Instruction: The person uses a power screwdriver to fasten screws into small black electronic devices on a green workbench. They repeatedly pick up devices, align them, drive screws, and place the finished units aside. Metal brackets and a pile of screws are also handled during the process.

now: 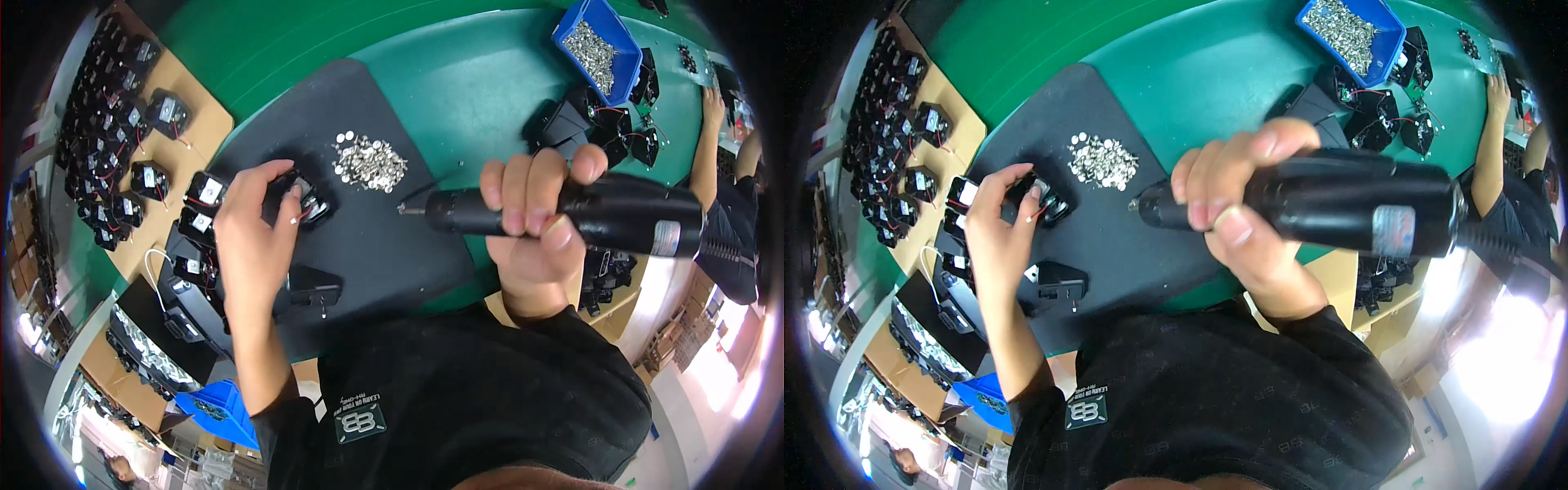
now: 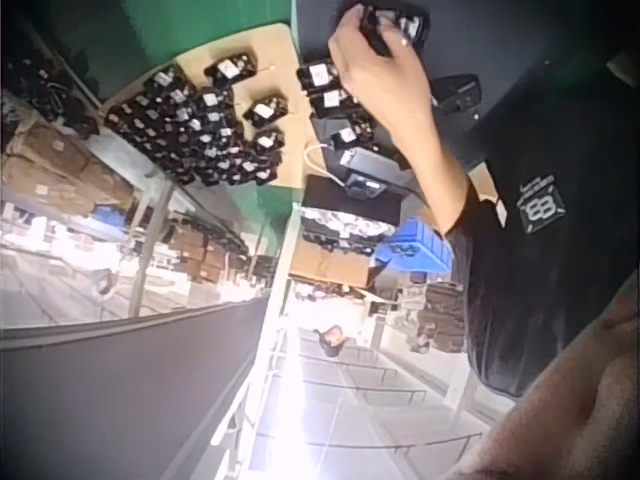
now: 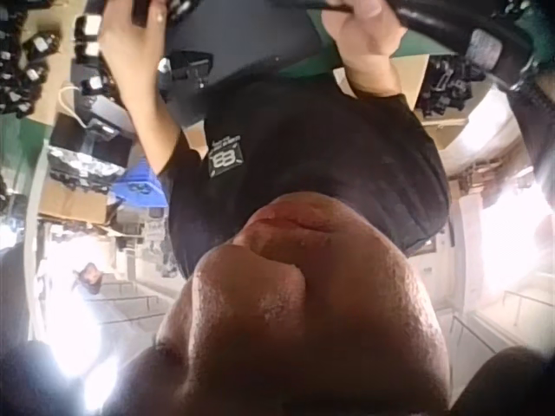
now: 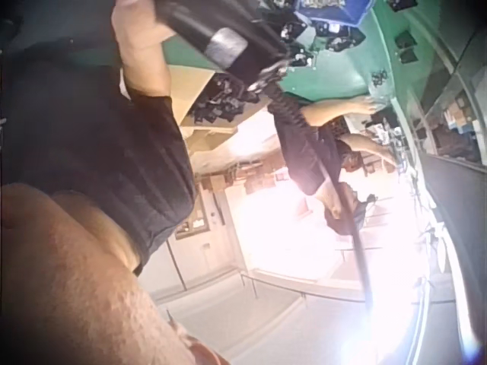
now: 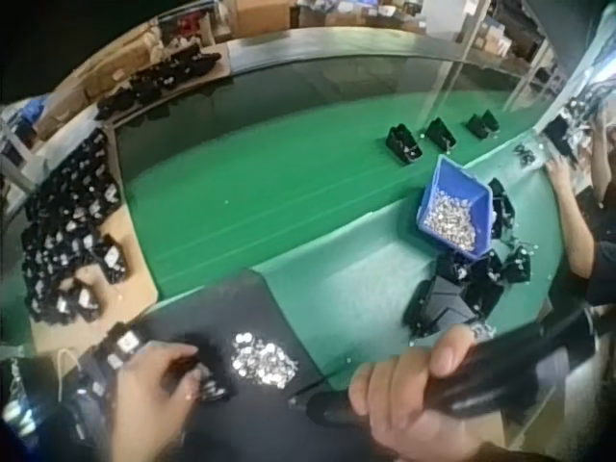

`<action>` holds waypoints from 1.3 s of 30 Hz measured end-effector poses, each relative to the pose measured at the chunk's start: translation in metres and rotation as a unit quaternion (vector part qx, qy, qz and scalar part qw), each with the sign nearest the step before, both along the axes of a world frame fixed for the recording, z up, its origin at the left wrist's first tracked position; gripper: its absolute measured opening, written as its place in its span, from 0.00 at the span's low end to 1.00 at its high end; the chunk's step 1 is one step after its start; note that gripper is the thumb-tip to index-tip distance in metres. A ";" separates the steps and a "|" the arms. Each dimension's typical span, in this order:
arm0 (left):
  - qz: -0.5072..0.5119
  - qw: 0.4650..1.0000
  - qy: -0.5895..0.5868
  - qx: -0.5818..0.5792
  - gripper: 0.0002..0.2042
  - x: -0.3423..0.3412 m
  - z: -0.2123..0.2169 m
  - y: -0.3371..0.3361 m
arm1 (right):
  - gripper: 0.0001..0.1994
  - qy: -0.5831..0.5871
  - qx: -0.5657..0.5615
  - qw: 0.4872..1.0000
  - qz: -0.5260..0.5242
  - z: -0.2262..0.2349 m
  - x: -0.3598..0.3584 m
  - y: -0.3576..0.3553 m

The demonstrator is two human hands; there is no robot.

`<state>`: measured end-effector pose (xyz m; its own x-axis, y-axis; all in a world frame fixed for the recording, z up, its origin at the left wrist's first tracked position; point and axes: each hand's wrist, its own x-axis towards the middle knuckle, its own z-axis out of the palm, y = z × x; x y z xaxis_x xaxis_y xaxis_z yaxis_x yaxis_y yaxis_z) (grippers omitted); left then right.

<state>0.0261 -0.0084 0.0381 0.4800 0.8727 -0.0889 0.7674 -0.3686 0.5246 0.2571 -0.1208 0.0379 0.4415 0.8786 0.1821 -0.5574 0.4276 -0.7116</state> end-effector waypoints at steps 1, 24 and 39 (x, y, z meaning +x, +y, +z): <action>0.046 0.998 -0.019 -0.031 0.17 -0.004 -0.003 -0.007 | 0.23 -0.010 0.001 1.000 -0.004 0.000 -0.002 0.003; -0.150 0.959 -0.171 0.166 0.11 0.020 -0.007 -0.051 | 0.24 0.006 0.077 0.997 0.012 0.021 -0.012 -0.004; -0.140 0.949 -0.219 0.179 0.14 0.018 -0.009 -0.050 | 0.18 0.029 0.079 0.996 0.028 0.034 -0.015 -0.003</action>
